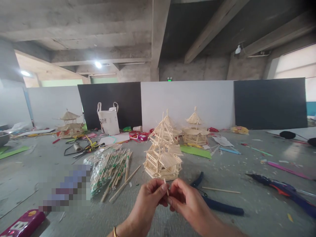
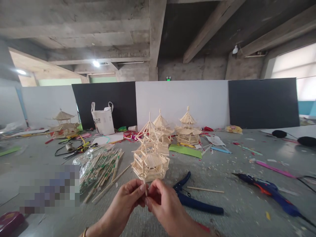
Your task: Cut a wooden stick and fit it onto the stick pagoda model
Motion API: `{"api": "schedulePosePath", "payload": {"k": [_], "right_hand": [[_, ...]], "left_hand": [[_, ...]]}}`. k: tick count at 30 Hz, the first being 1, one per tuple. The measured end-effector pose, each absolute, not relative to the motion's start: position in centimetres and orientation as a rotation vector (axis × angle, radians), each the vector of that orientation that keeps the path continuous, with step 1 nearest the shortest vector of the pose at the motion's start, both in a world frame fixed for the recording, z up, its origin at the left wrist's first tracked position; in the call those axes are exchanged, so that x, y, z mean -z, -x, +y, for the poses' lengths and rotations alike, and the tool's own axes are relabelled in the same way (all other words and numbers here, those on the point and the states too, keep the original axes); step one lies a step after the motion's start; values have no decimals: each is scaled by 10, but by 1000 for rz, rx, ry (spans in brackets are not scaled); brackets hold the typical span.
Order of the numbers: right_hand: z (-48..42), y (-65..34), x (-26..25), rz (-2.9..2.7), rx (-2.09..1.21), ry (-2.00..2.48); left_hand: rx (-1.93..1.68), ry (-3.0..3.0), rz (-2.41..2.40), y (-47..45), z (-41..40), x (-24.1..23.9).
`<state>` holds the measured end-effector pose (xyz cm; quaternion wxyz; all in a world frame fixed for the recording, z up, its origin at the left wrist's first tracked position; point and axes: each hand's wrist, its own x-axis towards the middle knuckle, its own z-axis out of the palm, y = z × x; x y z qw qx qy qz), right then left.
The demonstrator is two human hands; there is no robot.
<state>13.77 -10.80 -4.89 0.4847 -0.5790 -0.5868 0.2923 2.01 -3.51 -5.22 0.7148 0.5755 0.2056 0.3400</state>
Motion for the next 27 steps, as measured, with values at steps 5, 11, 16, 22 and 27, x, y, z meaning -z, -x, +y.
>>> {"api": "schedulePosePath", "payload": {"k": [5, 11, 16, 22, 27], "right_hand": [[-105, -146, 54, -1326, -665, 1401], [-90, -174, 48, -1113, -605, 1452], [-82, -184, 41, -1029, -656, 1457], [-83, -178, 43, -1040, -690, 1454], [-86, -171, 44, -1056, -711, 1468]], "left_hand": [[-766, -1367, 570, -26, -28, 60], [-919, -1736, 930, -28, 4, 74], [-879, -1853, 1051, -39, 24, 76], [-897, -1982, 1165, -50, 30, 79], [-916, -2073, 1229, -47, 32, 77]]}}
